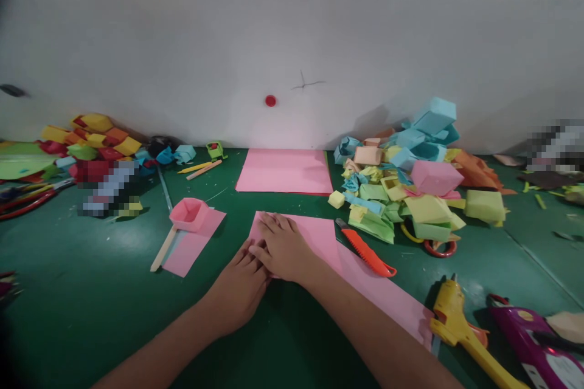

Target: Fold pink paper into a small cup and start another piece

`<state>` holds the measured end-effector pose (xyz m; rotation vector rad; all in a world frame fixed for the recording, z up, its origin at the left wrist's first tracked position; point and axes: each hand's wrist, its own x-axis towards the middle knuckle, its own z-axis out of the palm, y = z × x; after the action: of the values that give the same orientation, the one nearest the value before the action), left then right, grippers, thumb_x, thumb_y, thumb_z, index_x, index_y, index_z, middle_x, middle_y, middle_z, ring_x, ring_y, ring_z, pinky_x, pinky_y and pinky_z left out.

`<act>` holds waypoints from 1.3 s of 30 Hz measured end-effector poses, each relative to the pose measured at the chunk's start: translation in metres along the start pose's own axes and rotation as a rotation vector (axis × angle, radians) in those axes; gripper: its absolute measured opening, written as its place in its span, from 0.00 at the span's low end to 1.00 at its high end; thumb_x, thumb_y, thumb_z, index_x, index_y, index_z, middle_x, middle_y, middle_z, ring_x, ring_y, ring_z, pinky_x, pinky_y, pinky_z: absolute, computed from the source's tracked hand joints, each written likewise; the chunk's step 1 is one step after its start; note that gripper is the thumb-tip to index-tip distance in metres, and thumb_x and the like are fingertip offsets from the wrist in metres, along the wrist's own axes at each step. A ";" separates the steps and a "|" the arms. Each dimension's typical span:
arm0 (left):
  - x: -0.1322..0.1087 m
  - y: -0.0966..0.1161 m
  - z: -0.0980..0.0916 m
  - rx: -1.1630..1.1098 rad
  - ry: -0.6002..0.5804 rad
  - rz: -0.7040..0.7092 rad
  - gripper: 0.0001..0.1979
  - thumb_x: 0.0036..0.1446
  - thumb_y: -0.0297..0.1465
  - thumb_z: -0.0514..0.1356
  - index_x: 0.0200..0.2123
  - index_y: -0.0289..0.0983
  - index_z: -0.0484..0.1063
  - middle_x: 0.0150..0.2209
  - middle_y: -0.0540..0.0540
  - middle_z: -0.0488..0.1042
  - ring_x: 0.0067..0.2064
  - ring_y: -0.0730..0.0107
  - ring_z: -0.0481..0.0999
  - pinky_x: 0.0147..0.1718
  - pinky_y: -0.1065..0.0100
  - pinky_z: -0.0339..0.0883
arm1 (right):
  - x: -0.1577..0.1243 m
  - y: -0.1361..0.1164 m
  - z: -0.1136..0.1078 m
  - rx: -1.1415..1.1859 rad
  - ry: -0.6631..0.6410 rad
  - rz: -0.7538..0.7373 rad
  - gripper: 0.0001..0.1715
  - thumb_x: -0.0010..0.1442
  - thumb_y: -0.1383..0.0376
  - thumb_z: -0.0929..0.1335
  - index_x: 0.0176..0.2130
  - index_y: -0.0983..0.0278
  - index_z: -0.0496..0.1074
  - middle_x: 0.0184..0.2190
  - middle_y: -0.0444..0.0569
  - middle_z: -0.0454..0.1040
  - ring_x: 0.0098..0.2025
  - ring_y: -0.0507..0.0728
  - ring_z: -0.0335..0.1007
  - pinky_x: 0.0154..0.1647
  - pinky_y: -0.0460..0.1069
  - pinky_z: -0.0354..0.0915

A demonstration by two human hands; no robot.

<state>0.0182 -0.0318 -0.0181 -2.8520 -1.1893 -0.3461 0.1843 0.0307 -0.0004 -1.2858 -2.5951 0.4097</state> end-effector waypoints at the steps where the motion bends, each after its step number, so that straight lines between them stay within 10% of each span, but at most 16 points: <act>1: 0.000 0.000 0.000 0.001 -0.003 0.001 0.19 0.68 0.31 0.51 0.56 0.33 0.73 0.55 0.38 0.76 0.65 0.49 0.65 0.69 0.45 0.46 | 0.000 0.000 0.000 -0.001 0.001 0.001 0.38 0.71 0.50 0.58 0.70 0.69 0.55 0.72 0.56 0.52 0.72 0.67 0.46 0.71 0.62 0.45; 39: 0.001 -0.001 -0.003 -0.051 0.006 -0.021 0.19 0.68 0.32 0.51 0.57 0.36 0.73 0.57 0.40 0.75 0.66 0.52 0.65 0.69 0.46 0.45 | -0.001 -0.002 0.002 0.002 0.029 0.012 0.36 0.71 0.53 0.58 0.70 0.69 0.55 0.72 0.56 0.52 0.71 0.66 0.46 0.70 0.61 0.46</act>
<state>0.0178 -0.0307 -0.0145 -2.8814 -1.2276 -0.3912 0.1828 0.0289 -0.0015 -1.2968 -2.5638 0.3933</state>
